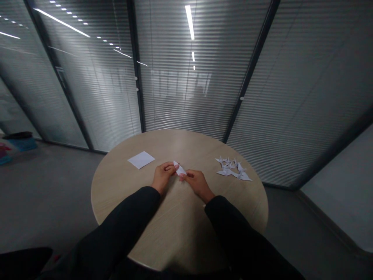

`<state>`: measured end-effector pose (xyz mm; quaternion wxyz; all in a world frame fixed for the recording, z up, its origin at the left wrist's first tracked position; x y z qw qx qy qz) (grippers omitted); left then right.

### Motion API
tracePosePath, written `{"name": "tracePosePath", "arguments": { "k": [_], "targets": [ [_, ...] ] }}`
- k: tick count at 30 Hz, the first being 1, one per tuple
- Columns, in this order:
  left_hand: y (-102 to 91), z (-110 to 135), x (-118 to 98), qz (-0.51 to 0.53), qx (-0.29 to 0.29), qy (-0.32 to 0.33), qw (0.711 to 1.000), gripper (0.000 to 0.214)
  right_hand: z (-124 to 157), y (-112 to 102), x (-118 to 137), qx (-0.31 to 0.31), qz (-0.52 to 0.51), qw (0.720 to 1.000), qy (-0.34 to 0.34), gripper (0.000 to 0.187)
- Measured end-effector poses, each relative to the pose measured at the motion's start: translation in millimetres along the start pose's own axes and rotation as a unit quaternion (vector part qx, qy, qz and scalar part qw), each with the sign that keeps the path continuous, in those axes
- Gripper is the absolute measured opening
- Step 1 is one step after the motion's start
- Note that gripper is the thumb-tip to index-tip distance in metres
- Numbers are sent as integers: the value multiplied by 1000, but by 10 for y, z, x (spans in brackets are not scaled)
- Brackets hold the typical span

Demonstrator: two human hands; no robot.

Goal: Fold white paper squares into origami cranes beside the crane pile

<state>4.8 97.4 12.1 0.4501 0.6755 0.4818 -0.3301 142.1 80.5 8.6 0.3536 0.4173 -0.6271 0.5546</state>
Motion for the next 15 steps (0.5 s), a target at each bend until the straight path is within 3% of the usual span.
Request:
{"name": "tracePosePath", "arguments": {
  "k": [6,11,13,15],
  "targets": [
    [18,-36,-54,-9,22,27,999,38,40,-2,69,-8,11,1000,-10,26],
    [87,-24,-139,21,44,43,998,40,152,-185,297,-96,23,991,-92,14],
    [103,-6,-94,62,40,18,997,49,206,-267,394,-125,20,982,-140,14],
    [150,40,42,110,44,-49,992,56,251,-338,456,-149,19,972,-180,15]
  ]
}}
Point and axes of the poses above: each hand's wrist, its own z-axis away from the middle knuckle, its own y-axis out of the palm, x = y × z, the point moved 10 cm from there along -z, towards the middle knuckle, and after that the axes turned 14 degrees about y, right-handed, at the moved point
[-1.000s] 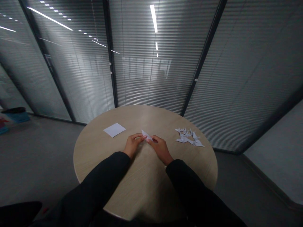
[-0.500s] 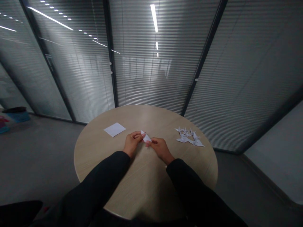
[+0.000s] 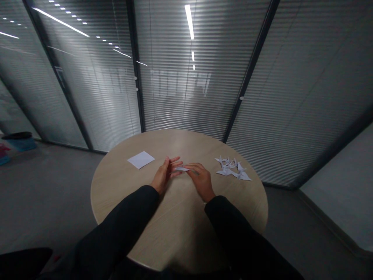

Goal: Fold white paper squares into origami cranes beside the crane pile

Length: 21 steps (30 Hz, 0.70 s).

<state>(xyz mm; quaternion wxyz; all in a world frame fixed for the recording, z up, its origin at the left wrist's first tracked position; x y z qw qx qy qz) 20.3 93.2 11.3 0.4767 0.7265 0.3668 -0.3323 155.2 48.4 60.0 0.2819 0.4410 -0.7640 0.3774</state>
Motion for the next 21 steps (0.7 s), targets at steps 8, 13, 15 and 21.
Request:
{"name": "tracePosePath", "arguments": {
  "k": [8,13,15,21],
  "targets": [
    [137,123,284,24,74,-127,989,26,10,-81,17,-37,29,998,-40,24],
    [-44,25,184,-9,-5,-73,997,28,-19,4,-144,3,-47,997,61,33],
    [-109,2,147,-27,-32,-51,998,31,-22,92,-290,33,-97,986,131,30],
    [-123,-1,130,-66,-26,-28,997,38,-23,207,-465,50,-163,968,185,23]
  ]
}}
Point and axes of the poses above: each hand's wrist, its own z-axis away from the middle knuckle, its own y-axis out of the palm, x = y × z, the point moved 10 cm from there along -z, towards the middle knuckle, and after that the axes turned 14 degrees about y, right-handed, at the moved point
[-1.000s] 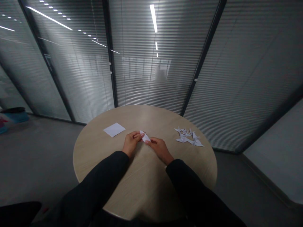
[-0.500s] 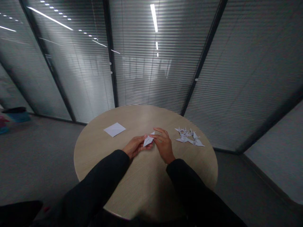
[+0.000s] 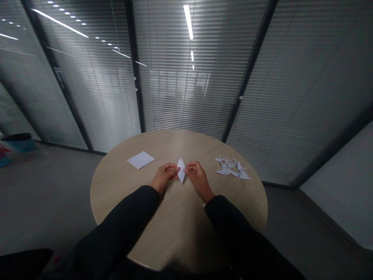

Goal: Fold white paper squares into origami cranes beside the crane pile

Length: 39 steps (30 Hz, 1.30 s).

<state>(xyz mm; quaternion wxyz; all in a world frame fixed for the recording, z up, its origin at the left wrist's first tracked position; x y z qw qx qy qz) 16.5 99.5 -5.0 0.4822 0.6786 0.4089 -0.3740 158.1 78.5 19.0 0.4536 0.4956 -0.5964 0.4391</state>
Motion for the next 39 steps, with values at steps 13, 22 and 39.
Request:
{"name": "tracePosePath", "arguments": {
  "k": [13,22,39],
  "targets": [
    [114,-17,2,2,59,31,998,40,28,-28,95,-15,55,998,-35,9],
    [142,-5,0,22,59,19,998,39,27,-24,110,-1,58,997,-50,9],
    [103,-15,-14,-11,50,18,998,35,66,4,180,-2,89,994,-57,7]
  ]
}}
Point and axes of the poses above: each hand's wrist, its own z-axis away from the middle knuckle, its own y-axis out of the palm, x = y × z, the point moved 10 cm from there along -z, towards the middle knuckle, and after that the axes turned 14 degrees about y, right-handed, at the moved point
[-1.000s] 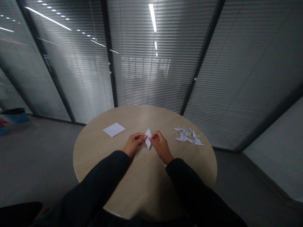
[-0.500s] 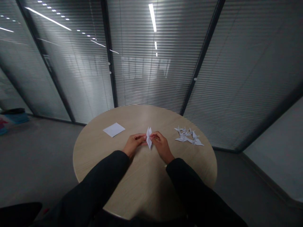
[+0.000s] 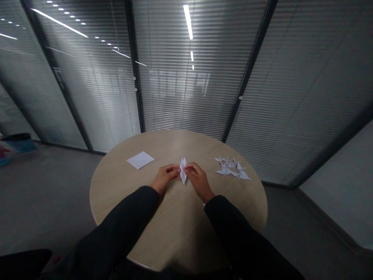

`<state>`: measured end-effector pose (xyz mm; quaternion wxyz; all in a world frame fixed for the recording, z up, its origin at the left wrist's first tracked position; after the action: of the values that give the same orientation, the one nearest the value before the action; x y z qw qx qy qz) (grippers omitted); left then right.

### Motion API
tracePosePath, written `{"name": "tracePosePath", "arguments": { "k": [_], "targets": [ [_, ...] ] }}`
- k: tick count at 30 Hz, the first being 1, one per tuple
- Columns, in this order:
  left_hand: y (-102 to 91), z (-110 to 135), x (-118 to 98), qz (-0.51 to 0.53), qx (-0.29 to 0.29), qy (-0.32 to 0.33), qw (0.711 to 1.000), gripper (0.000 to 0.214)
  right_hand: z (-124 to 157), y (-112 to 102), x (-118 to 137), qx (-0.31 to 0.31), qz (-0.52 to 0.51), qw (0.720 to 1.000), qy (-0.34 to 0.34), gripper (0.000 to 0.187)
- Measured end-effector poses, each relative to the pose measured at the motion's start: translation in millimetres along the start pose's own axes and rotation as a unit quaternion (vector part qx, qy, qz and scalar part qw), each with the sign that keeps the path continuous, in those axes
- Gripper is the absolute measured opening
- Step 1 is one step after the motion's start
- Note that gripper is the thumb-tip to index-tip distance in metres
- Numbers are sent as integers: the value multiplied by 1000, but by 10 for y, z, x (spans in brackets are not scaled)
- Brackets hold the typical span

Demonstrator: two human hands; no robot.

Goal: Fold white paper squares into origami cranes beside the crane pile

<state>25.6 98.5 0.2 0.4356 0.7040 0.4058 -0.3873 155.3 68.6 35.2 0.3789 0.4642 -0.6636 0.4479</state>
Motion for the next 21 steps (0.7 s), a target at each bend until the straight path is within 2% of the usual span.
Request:
{"name": "tracePosePath", "arguments": {
  "k": [6,11,17,21],
  "targets": [
    [18,-26,-14,-70,24,41,996,26,68,67,142,-1,64,997,-45,9],
    [4,-39,-28,-103,30,56,993,25,98,79,192,4,56,997,-52,15],
    [-37,-4,-274,-218,7,146,965,17,87,81,134,-12,50,998,-19,15],
    [31,40,-342,-260,24,161,952,17,67,46,79,-30,54,998,0,15]
  ]
}}
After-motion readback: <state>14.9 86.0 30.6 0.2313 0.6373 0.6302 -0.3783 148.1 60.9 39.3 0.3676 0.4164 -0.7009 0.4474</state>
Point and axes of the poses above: each hand's wrist, its own z-axis away from the middle knuckle, its own y-axis out of the palm, x = y × z, the point moved 10 cm from there along -z, towards the middle knuckle, and after that the axes turned 14 degrees about y, right-handed, at the moved point
